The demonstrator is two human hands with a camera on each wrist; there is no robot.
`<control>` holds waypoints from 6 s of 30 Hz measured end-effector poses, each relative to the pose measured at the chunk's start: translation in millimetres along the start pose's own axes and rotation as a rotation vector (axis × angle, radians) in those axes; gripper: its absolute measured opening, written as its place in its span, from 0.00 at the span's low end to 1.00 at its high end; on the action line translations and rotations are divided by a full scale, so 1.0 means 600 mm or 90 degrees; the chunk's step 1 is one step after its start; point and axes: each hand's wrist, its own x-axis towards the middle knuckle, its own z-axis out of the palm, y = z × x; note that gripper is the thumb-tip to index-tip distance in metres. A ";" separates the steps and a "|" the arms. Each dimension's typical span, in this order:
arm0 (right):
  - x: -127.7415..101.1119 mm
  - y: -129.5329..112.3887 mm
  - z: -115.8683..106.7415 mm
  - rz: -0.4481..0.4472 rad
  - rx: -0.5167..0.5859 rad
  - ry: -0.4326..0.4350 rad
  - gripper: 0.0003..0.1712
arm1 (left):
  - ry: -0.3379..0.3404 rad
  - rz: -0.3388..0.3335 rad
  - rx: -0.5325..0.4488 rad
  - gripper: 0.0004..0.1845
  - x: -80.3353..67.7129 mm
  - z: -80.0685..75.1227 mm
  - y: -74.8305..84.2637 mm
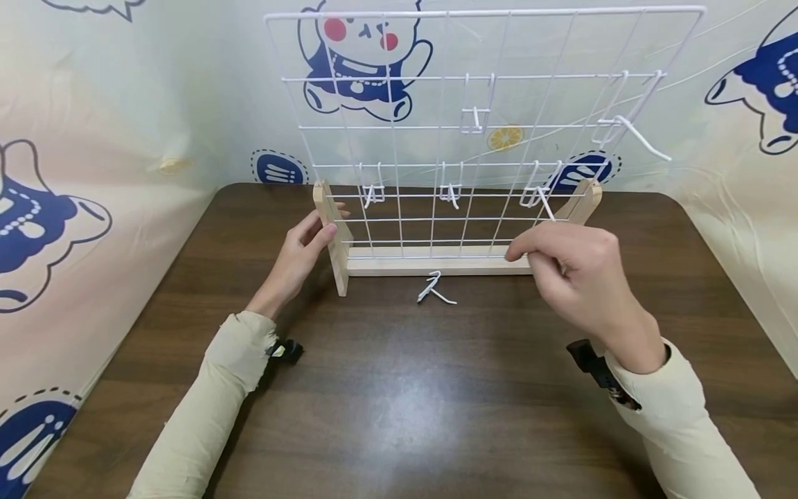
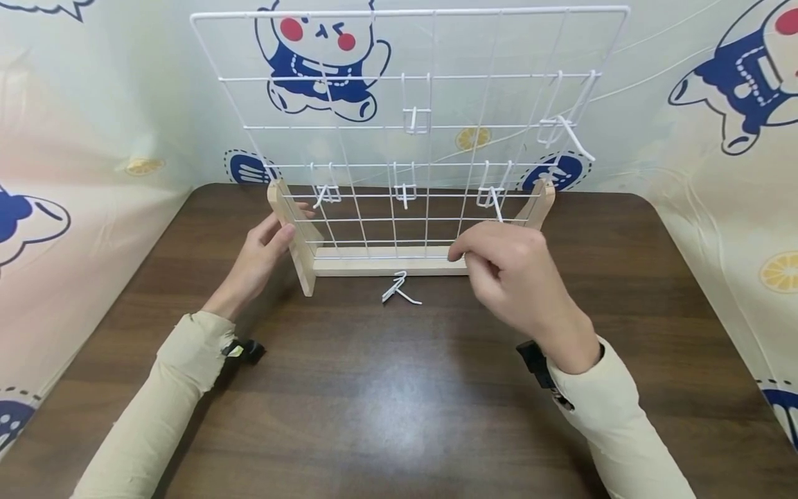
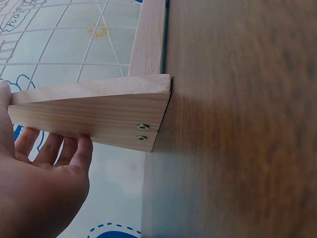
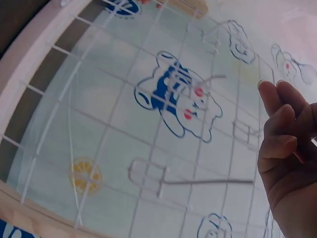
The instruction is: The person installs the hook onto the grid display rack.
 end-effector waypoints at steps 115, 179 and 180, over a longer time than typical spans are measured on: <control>-0.074 0.076 0.170 0.249 0.125 -0.366 0.03 | -0.004 -0.001 0.007 0.25 -0.011 0.010 0.037; -0.053 0.085 0.122 0.336 0.191 -0.324 0.08 | 0.002 0.012 -0.003 0.24 0.002 0.000 -0.008; -0.053 0.084 0.119 0.332 0.191 -0.321 0.08 | 0.001 0.009 -0.004 0.24 0.001 0.002 -0.005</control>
